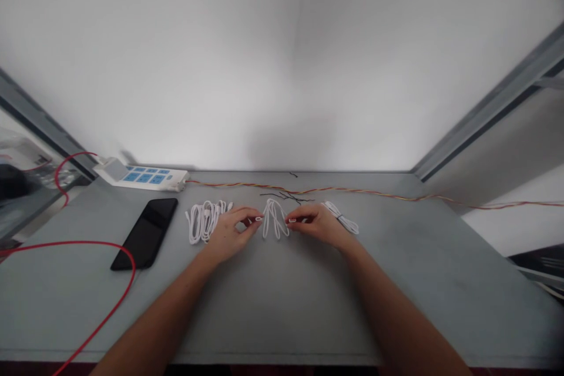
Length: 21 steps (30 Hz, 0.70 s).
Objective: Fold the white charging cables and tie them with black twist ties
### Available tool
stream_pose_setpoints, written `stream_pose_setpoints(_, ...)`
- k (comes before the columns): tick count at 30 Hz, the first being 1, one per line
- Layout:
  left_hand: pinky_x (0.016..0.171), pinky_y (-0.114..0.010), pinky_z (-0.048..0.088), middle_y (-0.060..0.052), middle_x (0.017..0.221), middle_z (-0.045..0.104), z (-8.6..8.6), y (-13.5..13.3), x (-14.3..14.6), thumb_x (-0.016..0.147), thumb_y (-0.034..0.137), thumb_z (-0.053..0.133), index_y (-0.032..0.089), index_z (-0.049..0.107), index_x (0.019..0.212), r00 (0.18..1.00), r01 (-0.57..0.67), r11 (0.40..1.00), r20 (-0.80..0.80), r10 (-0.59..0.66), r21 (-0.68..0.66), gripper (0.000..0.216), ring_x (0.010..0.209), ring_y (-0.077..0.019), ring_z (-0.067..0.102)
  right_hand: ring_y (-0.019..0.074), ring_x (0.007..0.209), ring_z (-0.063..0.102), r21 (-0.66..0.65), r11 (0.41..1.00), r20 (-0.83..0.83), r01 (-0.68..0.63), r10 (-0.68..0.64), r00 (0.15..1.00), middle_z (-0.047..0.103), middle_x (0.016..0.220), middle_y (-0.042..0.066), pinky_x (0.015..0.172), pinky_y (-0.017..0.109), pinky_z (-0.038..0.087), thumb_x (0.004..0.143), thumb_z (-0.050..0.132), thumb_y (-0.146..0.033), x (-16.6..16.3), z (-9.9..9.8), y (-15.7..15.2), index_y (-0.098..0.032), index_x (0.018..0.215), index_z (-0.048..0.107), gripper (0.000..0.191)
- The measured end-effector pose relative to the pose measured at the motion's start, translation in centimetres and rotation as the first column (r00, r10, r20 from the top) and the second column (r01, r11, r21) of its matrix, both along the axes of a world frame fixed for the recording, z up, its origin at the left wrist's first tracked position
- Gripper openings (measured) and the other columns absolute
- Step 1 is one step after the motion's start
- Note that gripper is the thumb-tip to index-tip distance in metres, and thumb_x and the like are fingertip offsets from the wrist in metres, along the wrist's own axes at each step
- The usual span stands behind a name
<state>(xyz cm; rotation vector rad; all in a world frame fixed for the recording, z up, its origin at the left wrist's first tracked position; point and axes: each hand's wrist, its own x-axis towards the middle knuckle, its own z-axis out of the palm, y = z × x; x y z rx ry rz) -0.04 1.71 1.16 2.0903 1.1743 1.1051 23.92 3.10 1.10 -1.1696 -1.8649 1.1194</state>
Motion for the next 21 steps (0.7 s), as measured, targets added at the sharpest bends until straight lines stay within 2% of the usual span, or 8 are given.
stream_pose_setpoints(7, 0.066, -0.027, 0.049, -0.005, 0.089, 0.071, -0.05, -0.07, 0.11, 0.079, 0.031, 0.061, 0.023, 0.072, 0.088, 0.999, -0.012, 0.999, 0.036, 0.014, -0.053, 0.017, 0.069, -0.0156, 0.061, 0.0152, 0.066, 0.063, 0.002, 1.0, 0.003, -0.005, 0.005, 1.0, 0.072, 0.075, 0.002, 0.062, 0.026, 0.049, 0.071, 0.067, -0.028, -0.03, -0.13, 0.08, -0.021, 0.08, 0.075, 0.014)
stream_pose_setpoints(21, 0.068, -0.027, 0.049, -0.005, 0.088, 0.07, -0.06, -0.12, 0.18, 0.083, 0.024, 0.057, 0.021, 0.069, 0.089, 0.998, 0.012, 0.998, -0.055, -0.009, 0.054, 0.014, 0.067, -0.0142, 0.062, 0.0153, 0.068, 0.063, -0.006, 1.0, 0.006, -0.011, 0.011, 1.0, 0.072, 0.077, 0.002, 0.064, 0.026, 0.049, 0.073, 0.066, -0.028, -0.09, -0.11, 0.07, -0.021, 0.082, 0.074, 0.014)
